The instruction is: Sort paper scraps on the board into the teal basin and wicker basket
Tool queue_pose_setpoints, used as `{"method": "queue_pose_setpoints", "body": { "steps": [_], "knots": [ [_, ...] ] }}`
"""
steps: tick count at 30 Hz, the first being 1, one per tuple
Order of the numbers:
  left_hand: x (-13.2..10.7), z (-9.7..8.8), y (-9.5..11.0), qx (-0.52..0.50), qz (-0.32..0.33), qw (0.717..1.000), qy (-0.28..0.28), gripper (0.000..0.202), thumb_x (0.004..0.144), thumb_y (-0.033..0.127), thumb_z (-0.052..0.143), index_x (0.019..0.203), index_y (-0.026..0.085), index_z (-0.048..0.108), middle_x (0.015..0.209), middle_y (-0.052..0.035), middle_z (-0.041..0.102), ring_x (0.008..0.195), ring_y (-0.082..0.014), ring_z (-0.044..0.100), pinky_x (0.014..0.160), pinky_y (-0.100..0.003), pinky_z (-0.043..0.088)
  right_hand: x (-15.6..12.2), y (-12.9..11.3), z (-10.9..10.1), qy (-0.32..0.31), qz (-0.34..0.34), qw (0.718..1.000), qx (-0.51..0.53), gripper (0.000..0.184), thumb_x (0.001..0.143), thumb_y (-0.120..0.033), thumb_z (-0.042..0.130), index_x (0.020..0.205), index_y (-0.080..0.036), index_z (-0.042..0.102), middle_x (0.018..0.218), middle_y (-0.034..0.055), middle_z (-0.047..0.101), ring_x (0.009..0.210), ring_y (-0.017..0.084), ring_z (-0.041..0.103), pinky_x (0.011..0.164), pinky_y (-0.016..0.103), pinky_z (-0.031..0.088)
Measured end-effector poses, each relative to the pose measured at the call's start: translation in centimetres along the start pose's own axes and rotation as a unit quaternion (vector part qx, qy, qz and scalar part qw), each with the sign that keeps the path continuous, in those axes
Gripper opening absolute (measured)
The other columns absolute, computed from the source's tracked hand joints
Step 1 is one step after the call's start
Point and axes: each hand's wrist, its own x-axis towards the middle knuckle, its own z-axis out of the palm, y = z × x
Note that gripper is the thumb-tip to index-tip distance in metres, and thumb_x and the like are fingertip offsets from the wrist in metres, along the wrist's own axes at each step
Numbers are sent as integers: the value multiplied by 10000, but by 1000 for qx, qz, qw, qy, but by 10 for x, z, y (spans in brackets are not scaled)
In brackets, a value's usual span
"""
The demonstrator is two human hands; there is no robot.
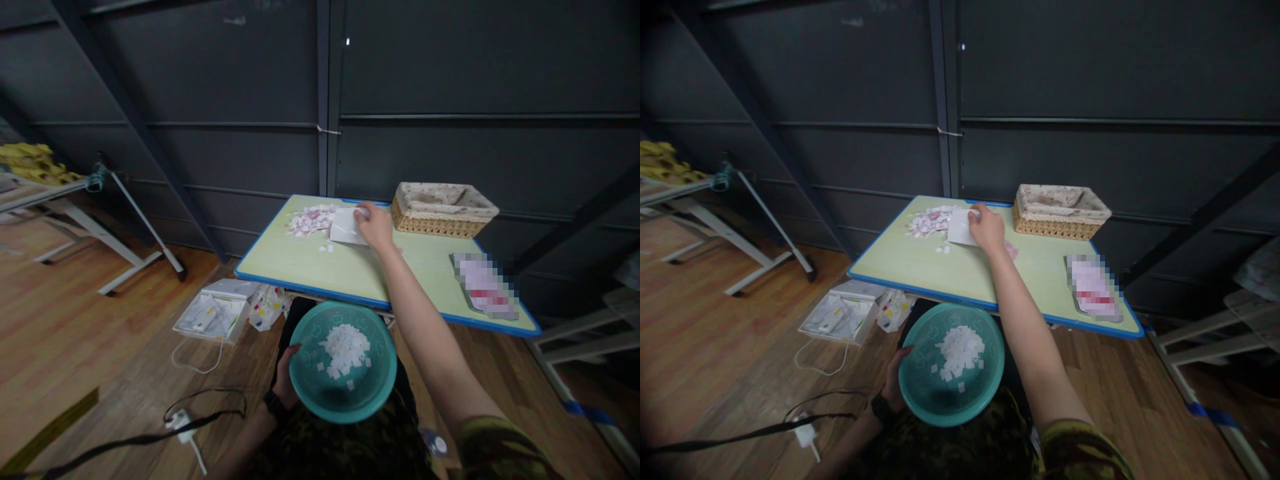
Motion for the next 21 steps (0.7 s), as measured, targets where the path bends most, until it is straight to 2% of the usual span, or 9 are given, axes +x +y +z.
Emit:
{"method": "queue_pose_setpoints", "body": {
  "steps": [3, 9, 15, 19, 21],
  "knots": [
    [0, 1, 0, 0, 4, 1000, -3, 134, 622, 257, 685, 655, 129, 657, 695, -83, 715, 756, -278, 658, 787, -389, 469, 0, 0, 1, -16, -12, 1000, 8, 325, 848, -309, 441, 1090, -200, 630, 1058, 93, 676, 972, 271, 593, 839, 371, 418],
    [0, 1, 1, 4, 3, 1000, -19, 156, 623, 267, 694, 588, 129, 631, 680, -95, 711, 756, -281, 657, 792, -394, 467, -1, 1, 1, 3, -6, 1000, 30, 315, 831, -290, 455, 1068, -198, 641, 1073, 88, 673, 989, 267, 593, 871, 379, 414],
    [1, -1, 0, 2, 2, 1000, -6, 157, 615, 267, 701, 629, 119, 651, 669, -91, 710, 741, -281, 661, 788, -397, 472, 1, 3, 3, -18, -52, 995, 82, 280, 782, -287, 509, 986, -186, 673, 1030, 74, 683, 981, 258, 593, 894, 381, 413],
    [2, -2, 0, -15, 1, 1000, -3, 137, 600, 246, 712, 626, 129, 644, 673, -78, 712, 730, -274, 662, 785, -394, 474, 3, 5, 3, 7, -42, 993, 107, 292, 783, -286, 492, 985, -175, 672, 1002, 83, 683, 962, 265, 594, 883, 401, 418],
    [3, -3, 1, -22, -3, 1000, -5, 130, 597, 237, 716, 601, 136, 634, 655, -72, 707, 716, -269, 660, 777, -390, 475, 3, 7, 4, -1, -42, 993, 108, 284, 770, -284, 501, 967, -180, 678, 1000, 82, 683, 964, 271, 593, 885, 409, 418]
  ]
}}
